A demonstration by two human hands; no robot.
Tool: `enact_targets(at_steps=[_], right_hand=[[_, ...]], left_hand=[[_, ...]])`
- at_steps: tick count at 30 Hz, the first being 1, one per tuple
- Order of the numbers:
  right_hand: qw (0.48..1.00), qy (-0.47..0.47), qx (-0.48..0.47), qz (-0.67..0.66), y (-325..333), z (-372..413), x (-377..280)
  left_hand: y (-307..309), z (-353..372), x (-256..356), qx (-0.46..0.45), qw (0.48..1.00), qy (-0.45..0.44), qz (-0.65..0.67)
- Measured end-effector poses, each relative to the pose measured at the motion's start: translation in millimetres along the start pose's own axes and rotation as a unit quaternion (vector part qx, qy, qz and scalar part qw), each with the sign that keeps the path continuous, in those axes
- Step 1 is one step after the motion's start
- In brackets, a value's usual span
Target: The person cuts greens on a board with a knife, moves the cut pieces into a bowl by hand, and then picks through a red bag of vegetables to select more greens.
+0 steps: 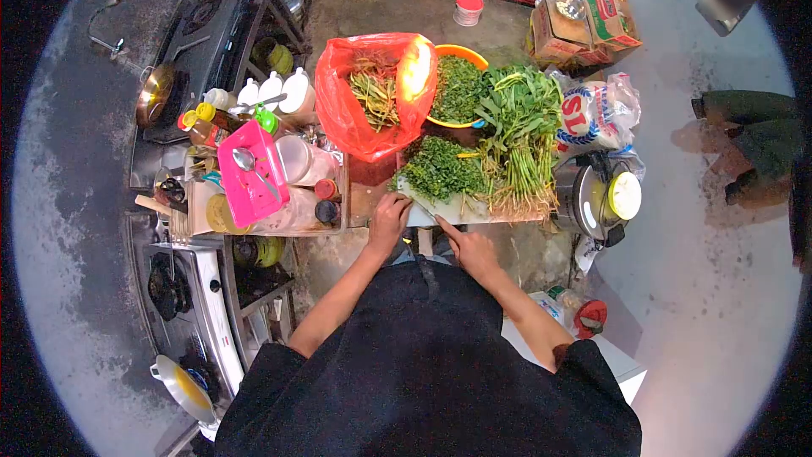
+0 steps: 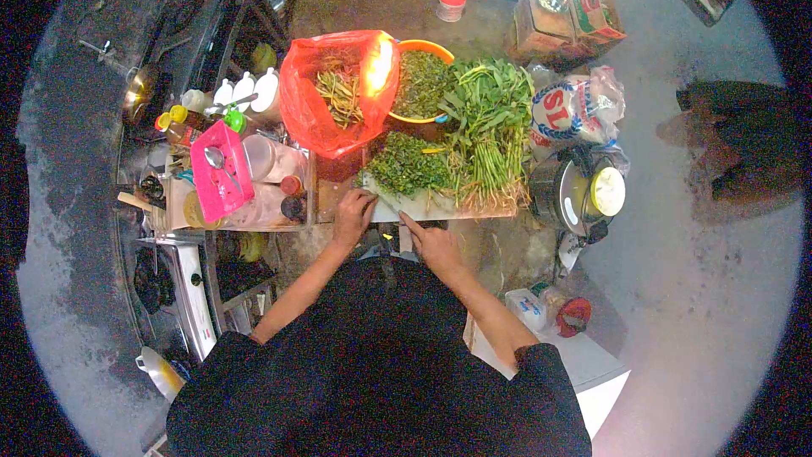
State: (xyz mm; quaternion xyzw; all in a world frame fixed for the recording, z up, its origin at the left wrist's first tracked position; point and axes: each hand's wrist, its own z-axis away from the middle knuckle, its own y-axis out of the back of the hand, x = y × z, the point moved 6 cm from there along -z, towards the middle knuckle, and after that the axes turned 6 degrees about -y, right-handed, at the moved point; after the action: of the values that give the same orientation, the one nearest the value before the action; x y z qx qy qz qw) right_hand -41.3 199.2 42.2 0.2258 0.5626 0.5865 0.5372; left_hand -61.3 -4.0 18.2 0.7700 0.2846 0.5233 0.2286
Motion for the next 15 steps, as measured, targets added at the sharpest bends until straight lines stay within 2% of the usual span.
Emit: enact_targets(at_steps=[3,5,9,15], right_hand=[[1.0,-0.012,-0.01,0.007,-8,-4,-2],[0.999,0.002,0.033,-0.033,-20,-9,0],[0.998,0.002,0.041,-0.057,-24,-22,-8],[1.0,0.011,0.002,-0.026,-15,-10,2]], left_hand=[[1,-1,-1,-0.001,1.0,-0.009,0.008],[-1,0,-1,0.011,1.0,-0.021,0.011],[5,-2,6,0.012,1.0,-0.016,0.008],[0,1,-4,0.032,0.999,0.019,0.033]])
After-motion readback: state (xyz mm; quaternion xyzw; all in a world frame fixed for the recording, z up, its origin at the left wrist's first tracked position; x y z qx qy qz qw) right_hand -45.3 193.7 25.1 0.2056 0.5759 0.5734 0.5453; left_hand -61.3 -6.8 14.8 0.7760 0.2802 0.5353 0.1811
